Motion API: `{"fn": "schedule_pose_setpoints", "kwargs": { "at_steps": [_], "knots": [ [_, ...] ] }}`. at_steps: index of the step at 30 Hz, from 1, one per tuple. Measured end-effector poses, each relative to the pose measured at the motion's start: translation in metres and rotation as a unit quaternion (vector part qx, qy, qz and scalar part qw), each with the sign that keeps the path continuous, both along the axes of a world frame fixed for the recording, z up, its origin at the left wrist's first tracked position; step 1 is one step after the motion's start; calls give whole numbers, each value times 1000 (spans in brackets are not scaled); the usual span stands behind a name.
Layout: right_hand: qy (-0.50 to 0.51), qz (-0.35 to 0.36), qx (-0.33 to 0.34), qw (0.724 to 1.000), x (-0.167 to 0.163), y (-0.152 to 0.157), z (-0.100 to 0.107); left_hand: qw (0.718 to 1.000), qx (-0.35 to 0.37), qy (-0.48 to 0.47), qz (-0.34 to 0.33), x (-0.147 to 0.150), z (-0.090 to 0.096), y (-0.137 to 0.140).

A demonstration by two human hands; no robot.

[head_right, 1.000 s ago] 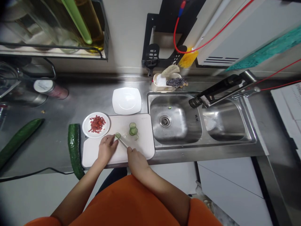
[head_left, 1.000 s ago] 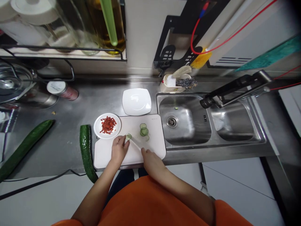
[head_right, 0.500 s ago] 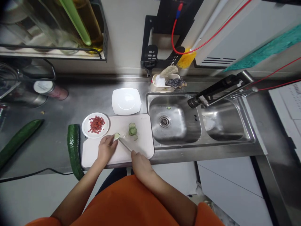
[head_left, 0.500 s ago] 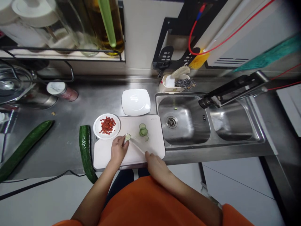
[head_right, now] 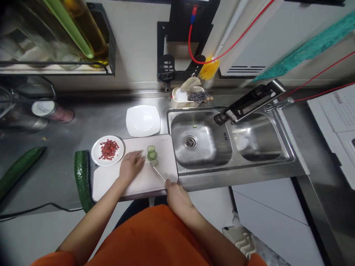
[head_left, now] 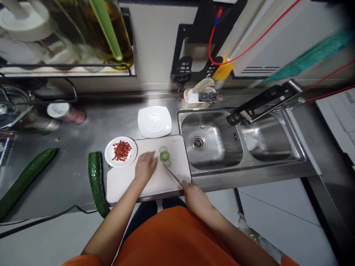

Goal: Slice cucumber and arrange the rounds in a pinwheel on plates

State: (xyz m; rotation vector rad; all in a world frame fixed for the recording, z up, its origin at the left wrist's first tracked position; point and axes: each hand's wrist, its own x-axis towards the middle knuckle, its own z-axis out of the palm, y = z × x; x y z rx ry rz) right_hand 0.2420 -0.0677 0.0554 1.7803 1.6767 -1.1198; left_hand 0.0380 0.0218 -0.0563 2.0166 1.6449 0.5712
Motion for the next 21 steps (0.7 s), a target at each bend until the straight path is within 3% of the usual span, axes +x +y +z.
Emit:
{"fn": "schedule_pose_setpoints", "kwargs": {
  "at_steps": [4, 7, 17, 21],
  "knots": [
    [0, -4, 0, 1000, 4, -3, -1, 995, -91, 48, 2, 28, 3, 34],
    [2, -6, 2, 1000, 5, -4, 0, 992, -110, 58, -4, 37, 5, 47],
    [-3, 3, 10, 1000, 6, -5, -5, 992, -110, 26, -60, 40, 14, 56],
    [8, 10, 14, 1000, 5, -5, -9, 989, -147, -4, -16, 31, 22, 49]
  ]
}}
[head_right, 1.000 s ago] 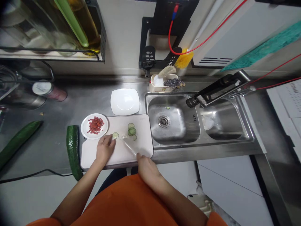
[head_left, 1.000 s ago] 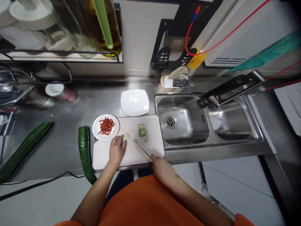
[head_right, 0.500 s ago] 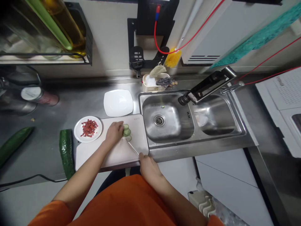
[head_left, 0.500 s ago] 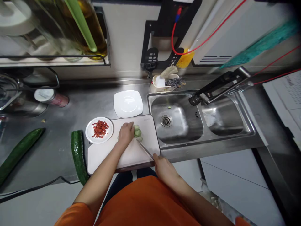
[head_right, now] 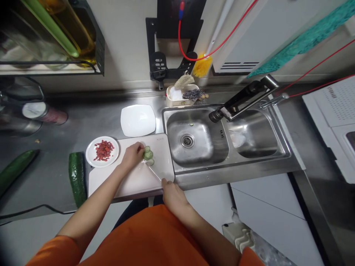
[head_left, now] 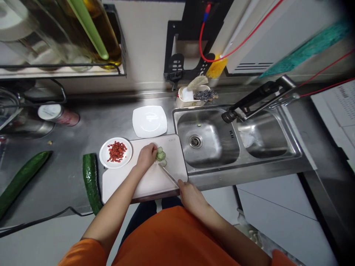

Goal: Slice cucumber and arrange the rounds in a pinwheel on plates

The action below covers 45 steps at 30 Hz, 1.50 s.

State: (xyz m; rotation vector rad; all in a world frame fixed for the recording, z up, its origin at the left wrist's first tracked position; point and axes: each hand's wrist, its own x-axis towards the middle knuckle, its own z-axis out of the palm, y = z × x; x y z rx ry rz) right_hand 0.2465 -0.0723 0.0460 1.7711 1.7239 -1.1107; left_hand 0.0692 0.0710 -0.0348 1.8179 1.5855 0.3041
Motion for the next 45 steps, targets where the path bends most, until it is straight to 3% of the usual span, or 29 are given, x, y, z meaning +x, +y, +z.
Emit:
{"fn": "schedule_pose_setpoints", "kwargs": {
  "at_steps": [4, 7, 11, 20, 27, 45],
  "knots": [
    [-1, -3, 2, 1000, -2, 2, -2, 993, -26, -48, 103, -24, 5, -21],
    [-1, -6, 6, 1000, -4, 3, -3, 984, -71, -74, 143, -38, 1, -41],
    [-6, -10, 1, 1000, -7, 6, -3, 983, -98, -75, 133, -41, -7, -59],
    [-16, 10, 17, 1000, -22, 7, 1, 994, 75, 47, 58, -42, -19, -80],
    [-14, 25, 24, 999, -36, 10, -1, 993, 74, 76, 46, -39, -21, -96],
    [-20, 40, 26, 999, -36, 14, -2, 994, 68, 74, 50, -37, -21, -94]
  ]
}}
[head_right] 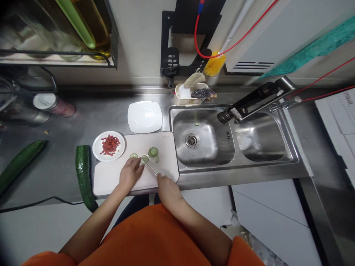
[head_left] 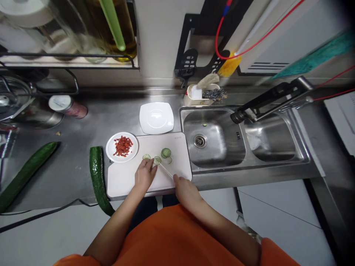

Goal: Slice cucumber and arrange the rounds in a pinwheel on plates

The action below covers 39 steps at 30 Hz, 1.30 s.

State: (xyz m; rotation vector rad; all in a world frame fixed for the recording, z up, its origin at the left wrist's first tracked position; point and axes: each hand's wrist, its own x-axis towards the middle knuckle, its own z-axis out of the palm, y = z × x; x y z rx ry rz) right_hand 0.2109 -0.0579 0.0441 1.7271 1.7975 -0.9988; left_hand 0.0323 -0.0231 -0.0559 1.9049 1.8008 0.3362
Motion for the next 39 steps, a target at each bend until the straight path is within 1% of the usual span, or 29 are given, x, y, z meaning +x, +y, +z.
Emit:
{"fn": "schedule_pose_setpoints", "kwargs": {
  "at_steps": [8, 13, 18, 21, 24, 27, 30, 32, 36, 39],
  "knots": [
    [7, -7, -28, 1000, -3, 6, 2, 1000, -5, -7, 5, 1, 1, 2],
    [7, -13, -42, 999, -5, 6, -3, 1000, -8, -11, 11, 2, -2, 2],
    [17, -24, -41, 999, 9, -9, -10, 999, -4, -23, 31, 5, -2, 5],
    [14, -22, -53, 998, 20, -17, -9, 998, 3, -35, 43, 9, 1, 9],
    [10, -14, -53, 998, 28, -21, -5, 998, -18, -47, 50, 11, 7, 13],
    [12, -16, -45, 999, 30, -21, -4, 995, -42, -57, 74, 5, 16, 16],
    [14, -15, -32, 999, 29, -22, -6, 991, -37, -42, 121, -9, 21, 19],
    [13, -14, -26, 999, 29, -22, -8, 990, -32, -17, 136, -18, 22, 21],
    [14, -18, -36, 999, 30, -22, -9, 992, -27, 22, 117, -28, 15, 21],
    [14, -22, -43, 999, 30, -20, -8, 995, 1, 41, 93, -28, 11, 19]
  ]
}}
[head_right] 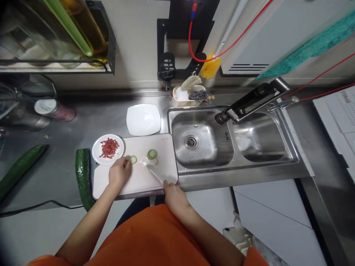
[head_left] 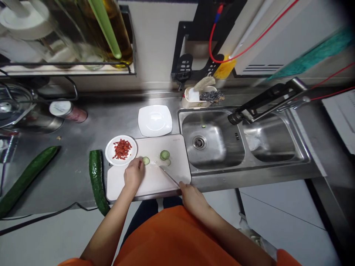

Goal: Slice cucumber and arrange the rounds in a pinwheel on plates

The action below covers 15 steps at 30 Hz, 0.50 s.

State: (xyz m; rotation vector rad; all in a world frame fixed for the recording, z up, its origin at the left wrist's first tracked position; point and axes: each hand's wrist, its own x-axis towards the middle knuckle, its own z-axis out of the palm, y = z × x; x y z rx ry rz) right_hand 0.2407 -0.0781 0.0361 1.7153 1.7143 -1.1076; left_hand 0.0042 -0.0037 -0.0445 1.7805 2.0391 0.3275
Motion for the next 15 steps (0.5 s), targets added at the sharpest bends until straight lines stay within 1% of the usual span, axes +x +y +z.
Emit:
{"fn": "schedule_pose_setpoints", "kwargs": {
  "at_steps": [3, 5, 6, 8, 11, 13, 15],
  "knots": [
    [0, 1, 1, 1000, -1, 1, 1, 999, 35, -3, -13, 8, 2, 3],
    [-2, 4, 0, 1000, -1, 1, 3, 997, 40, -43, -49, 19, 5, 10],
    [-3, 5, -2, 1000, -1, 1, 4, 994, 35, -70, -80, 26, 6, 16],
    [-3, 8, -5, 1000, -2, 2, 5, 985, 9, -102, -140, 42, 8, 29],
    [-2, 6, -8, 1000, -1, 3, 6, 972, -58, -86, -209, 64, 8, 48],
    [-1, 1, -10, 1000, -1, 3, 5, 967, -86, -65, -231, 72, 6, 56],
    [-1, -1, -9, 1000, 0, 2, 4, 965, -96, -53, -237, 75, 5, 59]
  ]
}}
